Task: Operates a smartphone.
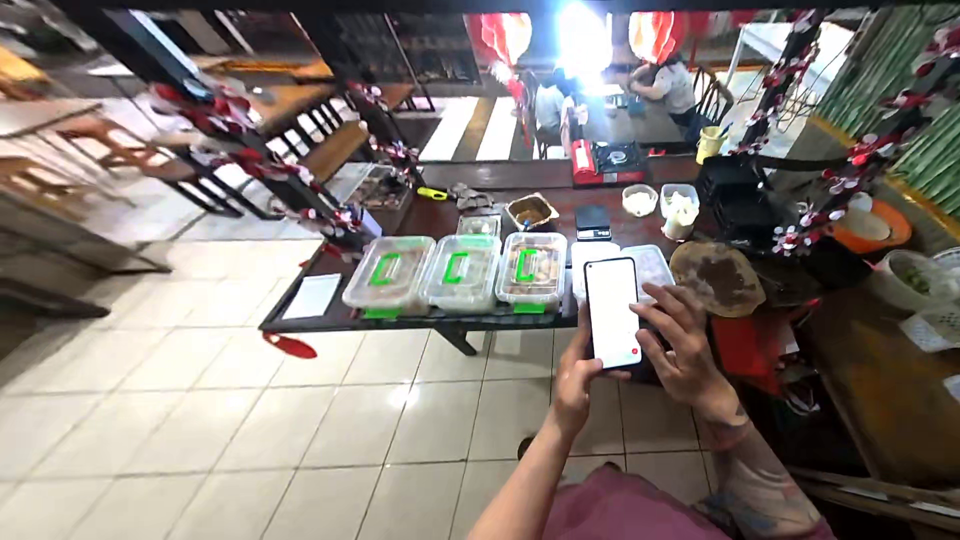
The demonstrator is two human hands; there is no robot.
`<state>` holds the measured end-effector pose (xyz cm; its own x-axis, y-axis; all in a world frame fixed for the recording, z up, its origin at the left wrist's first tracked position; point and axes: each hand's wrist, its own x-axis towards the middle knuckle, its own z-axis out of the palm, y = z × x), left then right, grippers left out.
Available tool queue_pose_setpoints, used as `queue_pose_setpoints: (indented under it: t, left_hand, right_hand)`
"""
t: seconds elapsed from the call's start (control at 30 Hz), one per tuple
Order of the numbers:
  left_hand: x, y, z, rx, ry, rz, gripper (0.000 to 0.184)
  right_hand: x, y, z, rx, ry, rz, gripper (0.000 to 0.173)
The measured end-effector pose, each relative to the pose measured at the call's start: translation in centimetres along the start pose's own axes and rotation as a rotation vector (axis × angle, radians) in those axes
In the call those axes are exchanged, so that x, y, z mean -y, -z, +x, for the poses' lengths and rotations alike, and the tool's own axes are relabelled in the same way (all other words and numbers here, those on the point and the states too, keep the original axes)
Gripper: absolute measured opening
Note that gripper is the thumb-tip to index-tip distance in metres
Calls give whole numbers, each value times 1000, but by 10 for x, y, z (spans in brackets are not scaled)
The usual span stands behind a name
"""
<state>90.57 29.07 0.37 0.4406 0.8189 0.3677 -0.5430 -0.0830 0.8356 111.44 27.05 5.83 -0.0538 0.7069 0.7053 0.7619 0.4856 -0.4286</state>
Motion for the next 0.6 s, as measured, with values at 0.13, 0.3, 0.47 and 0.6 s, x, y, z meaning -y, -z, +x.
queue_pose_setpoints:
  t: [0.13,0.3,0.47,0.6]
  left_hand:
    - [-1,-4,-1,-15,5,5,74]
    - [-8,-10,-3,-32,27,5,74]
    - [-9,-10,-8,-31,38,-13,75]
    - [-9,-10,-12,-26,47,-14,75]
  right_hand:
    - [5,2,0,29,24,-29,29]
    - [6,3,-2,69,36,-37,27]
    - [8,2,3,89,23,-67,31]
    - [11,3,11,113,-3,-102,38]
